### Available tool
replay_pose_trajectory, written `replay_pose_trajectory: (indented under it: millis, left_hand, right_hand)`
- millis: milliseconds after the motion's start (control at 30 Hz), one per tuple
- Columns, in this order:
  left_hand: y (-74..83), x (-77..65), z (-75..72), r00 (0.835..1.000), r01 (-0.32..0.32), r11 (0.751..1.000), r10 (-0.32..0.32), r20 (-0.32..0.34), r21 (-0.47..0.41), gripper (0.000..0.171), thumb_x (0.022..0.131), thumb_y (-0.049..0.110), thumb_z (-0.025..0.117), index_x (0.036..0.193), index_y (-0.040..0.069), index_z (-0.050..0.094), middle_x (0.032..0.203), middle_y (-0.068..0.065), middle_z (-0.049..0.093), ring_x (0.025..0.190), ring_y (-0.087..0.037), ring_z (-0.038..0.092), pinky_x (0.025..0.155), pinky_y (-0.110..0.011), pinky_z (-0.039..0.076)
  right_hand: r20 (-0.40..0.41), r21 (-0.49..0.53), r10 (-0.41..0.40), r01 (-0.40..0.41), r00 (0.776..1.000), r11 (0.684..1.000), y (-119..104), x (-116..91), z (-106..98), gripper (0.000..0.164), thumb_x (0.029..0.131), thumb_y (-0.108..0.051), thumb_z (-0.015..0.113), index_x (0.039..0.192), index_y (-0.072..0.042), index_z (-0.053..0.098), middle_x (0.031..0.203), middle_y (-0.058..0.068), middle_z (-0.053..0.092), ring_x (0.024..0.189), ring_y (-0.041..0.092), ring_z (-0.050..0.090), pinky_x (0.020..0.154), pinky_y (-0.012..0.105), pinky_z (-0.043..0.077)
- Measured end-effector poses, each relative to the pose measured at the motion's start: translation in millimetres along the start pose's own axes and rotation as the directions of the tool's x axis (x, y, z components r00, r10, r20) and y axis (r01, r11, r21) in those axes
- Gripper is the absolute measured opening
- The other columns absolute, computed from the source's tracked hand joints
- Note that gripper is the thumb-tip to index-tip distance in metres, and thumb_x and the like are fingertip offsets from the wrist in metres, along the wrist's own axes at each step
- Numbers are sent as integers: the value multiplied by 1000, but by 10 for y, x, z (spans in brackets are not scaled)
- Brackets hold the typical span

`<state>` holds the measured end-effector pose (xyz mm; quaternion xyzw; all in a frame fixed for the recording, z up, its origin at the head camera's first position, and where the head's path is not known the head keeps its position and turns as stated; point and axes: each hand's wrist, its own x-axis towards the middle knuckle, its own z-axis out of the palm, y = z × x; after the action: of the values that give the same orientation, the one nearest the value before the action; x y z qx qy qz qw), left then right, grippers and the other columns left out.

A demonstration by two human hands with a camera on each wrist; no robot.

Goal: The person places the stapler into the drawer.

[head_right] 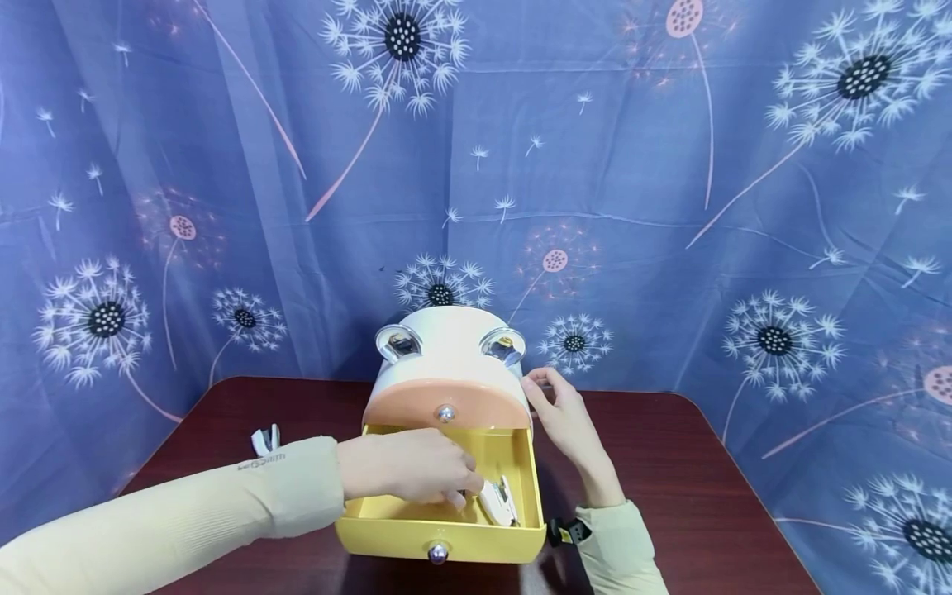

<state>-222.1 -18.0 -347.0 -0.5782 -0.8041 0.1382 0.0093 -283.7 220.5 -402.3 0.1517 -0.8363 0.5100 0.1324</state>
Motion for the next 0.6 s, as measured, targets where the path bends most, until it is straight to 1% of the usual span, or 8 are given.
replay_pose_trajectory:
  millis: [167,433,600]
  left_hand:
    - [12,18,45,1000,-4,1000,4,5,28,7,93,34,66,95,28,67,83,13,58,72,-4,55,61,-21,46]
    - [41,24,118,1000,3,994,-5,21,112,8,94,33,65,99,28,67,84,11,56,70,-7,54,58,-23,46]
    - [43,19,130,1000,19,993,-20,8,116,9,95,35,63,101,29,67,84,12,56,70,-6,54,58,-23,46]
  right_hand:
    - [-3,-15,6,-6,1000,1000,-27,-2,5,32,101,-35,54,115,-7,60,106,11,62,86,22,61,75,36,50]
    - [1,-3,9,-9,1000,1000,-25,-14,10,31,102,-32,54,115,-5,60,105,12,62,84,22,61,72,32,49]
    - [-3,19,7,-7,1000,1000,-19,-10,8,31,102,-31,54,115,-4,60,104,13,62,82,21,62,70,31,51]
